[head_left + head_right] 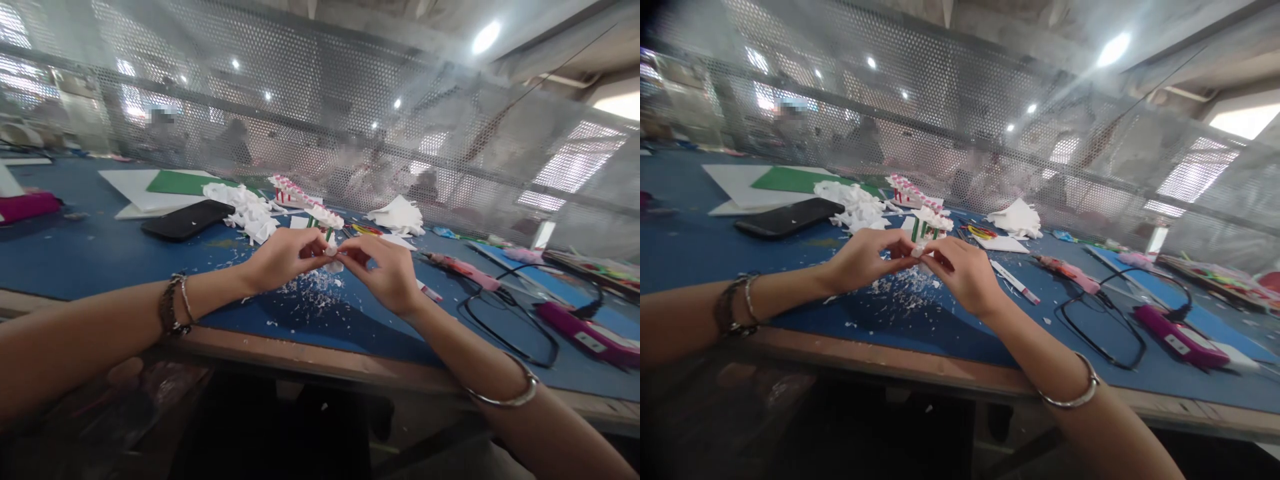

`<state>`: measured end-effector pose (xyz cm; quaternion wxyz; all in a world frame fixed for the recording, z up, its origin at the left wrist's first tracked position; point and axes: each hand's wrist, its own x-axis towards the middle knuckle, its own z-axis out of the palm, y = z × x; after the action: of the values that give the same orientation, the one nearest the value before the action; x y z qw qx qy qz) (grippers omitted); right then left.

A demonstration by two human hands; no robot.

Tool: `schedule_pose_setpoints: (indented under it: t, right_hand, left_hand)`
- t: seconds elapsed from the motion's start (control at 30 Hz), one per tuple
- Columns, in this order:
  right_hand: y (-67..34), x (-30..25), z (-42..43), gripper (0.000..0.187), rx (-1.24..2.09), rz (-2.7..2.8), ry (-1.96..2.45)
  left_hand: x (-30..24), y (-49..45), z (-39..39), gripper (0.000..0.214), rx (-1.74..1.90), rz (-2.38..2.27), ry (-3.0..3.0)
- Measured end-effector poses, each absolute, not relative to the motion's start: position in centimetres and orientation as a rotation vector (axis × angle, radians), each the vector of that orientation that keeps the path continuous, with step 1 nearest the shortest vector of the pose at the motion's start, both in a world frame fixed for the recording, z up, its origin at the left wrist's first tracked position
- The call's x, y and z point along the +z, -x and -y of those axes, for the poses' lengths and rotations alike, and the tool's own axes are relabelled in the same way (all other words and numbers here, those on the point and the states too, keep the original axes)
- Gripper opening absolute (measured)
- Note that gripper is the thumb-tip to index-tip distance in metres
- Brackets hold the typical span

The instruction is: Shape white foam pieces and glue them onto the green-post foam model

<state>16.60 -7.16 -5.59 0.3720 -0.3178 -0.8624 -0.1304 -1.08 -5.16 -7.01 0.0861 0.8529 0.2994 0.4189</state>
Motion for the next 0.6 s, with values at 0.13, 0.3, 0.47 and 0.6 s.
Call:
schedule_pose_setpoints:
  t: [0.13,0.3,0.47,0.6]
  right_hand:
    - [-16.48,-5.62,7.16,0.014,-0.326,2.192,0.837]
    - [-16.53,-5.68,7.06,0.016,-0.329,2.203,0.847]
    - [-16.58,-5.74,6.92,0.017,-0.389,2.23,0.828]
    - [-16.59,-5.75,6.94,0.018,-0.461,2.275,0.787]
  left_hand:
    - [-6.92,1.09,5.3,0.014,1.216,-0.872,-2.511]
    - [-6.84,1.01,5.44,0.012,1.227,-0.865,-2.504]
    - [-7.01,1.07,5.24,0.012,1.238,-0.862,-2.534]
    - [-7.07,1.13,5.16,0.013,1.228,-0.872,-2.571]
